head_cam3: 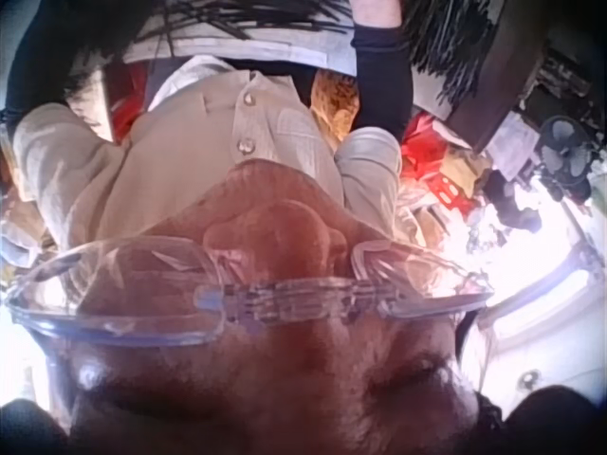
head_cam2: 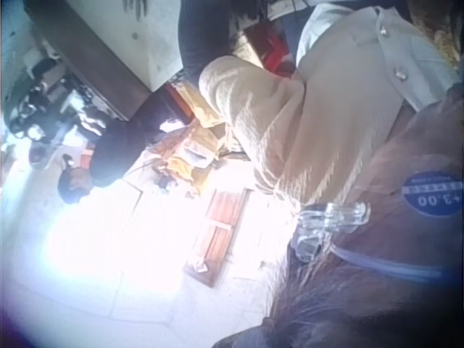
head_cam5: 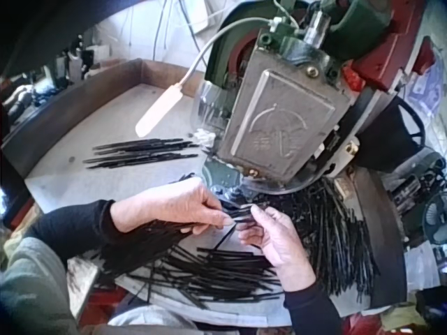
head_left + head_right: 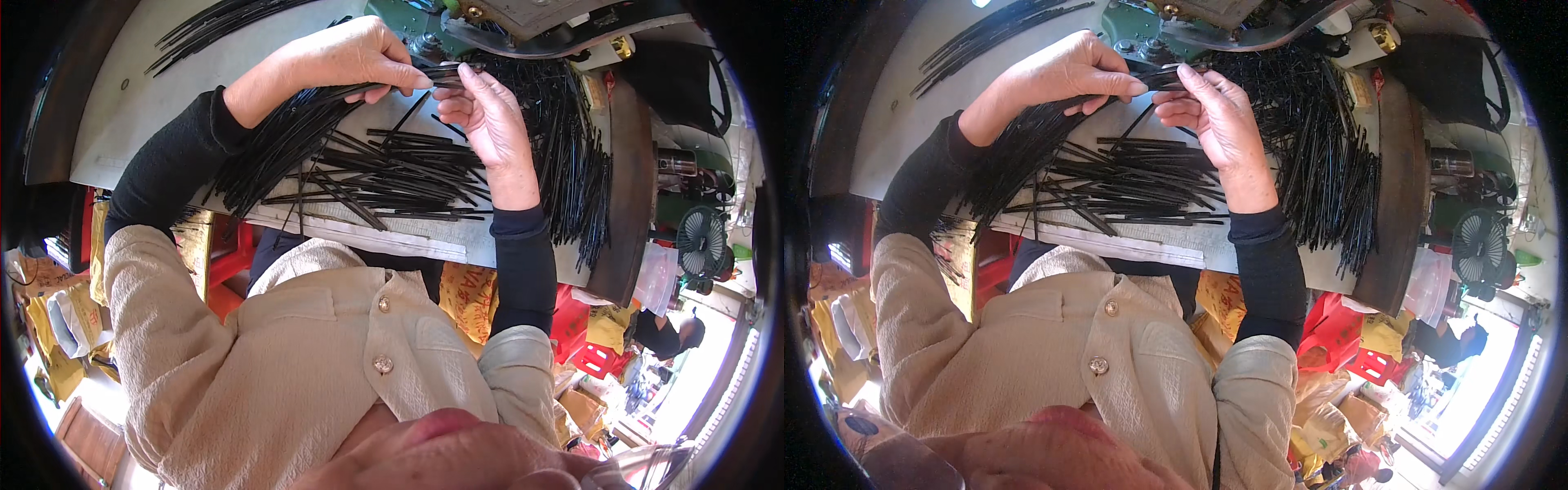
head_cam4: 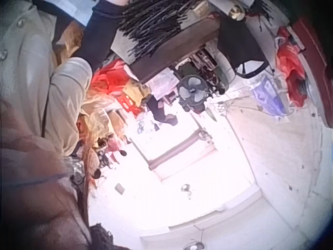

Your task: Manually aligning and processing bundles of black plastic zip ties using a machine.

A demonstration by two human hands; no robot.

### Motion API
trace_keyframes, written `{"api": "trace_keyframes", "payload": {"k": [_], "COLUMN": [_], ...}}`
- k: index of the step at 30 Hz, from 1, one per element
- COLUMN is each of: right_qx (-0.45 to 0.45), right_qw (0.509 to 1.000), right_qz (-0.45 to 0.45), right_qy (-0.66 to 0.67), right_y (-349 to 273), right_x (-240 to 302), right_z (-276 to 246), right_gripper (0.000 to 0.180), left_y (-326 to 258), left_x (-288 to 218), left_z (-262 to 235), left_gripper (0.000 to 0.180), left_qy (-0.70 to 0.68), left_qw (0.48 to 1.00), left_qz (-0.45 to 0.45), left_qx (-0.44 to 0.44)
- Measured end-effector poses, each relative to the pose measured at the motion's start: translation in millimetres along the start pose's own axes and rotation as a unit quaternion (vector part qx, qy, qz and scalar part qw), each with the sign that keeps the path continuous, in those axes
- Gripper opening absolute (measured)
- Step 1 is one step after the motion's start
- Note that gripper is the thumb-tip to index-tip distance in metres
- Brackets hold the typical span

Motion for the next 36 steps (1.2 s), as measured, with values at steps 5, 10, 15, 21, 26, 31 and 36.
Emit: {"api": "trace_keyframes", "payload": {"k": [5, 10, 15, 21, 26, 31, 36], "right_qx": [0.028, -0.004, -0.033, -0.088, -0.09, -0.099, -0.096], "right_qw": [0.999, 0.998, 0.996, 0.989, 0.988, 0.985, 0.985], "right_qz": [-0.017, -0.032, -0.069, -0.119, -0.125, -0.137, -0.14], "right_qy": [-0.022, -0.047, -0.055, -0.023, -0.021, -0.04, -0.038], "right_y": [-0.8, -1.1, 2.2, 14.2, 19.0, 19.0, 20.6], "right_x": [6.6, 8.8, 17.8, 30.5, 29.2, 32.6, 31.2], "right_z": [4.3, 1.9, -11.2, -33.7, -34.2, -35.5, -32.4], "right_gripper": [0.021, 0.022, 0.022, 0.021, 0.023, 0.023, 0.024], "left_y": [-3.0, -0.1, 1.2, 6.5, 13.7, 11.3, 9.4], "left_x": [5.7, 0.8, -0.8, 27.5, 35.1, 28.8, 33.4], "left_z": [4.9, 0.5, -11.5, -45.6, -45.6, -44.5, -48.8], "left_gripper": [0.041, 0.042, 0.046, 0.033, 0.032, 0.032, 0.03], "left_qy": [-0.111, -0.042, 0.029, -0.201, -0.222, -0.238, -0.225], "left_qw": [0.991, 0.999, 0.999, 0.978, 0.973, 0.97, 0.97], "left_qz": [-0.033, 0.017, 0.003, -0.045, -0.058, -0.037, -0.084], "left_qx": [0.072, 0.017, -0.029, -0.01, -0.021, -0.023, -0.038]}}
Point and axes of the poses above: each hand's wrist, its own y-axis towards the middle knuckle, its own z-axis out of the palm, x = y × z, the point moved 10 cm from there along y, towards the middle knuckle, and after that the axes turned 14 degrees about -z, right-handed, at the moved point
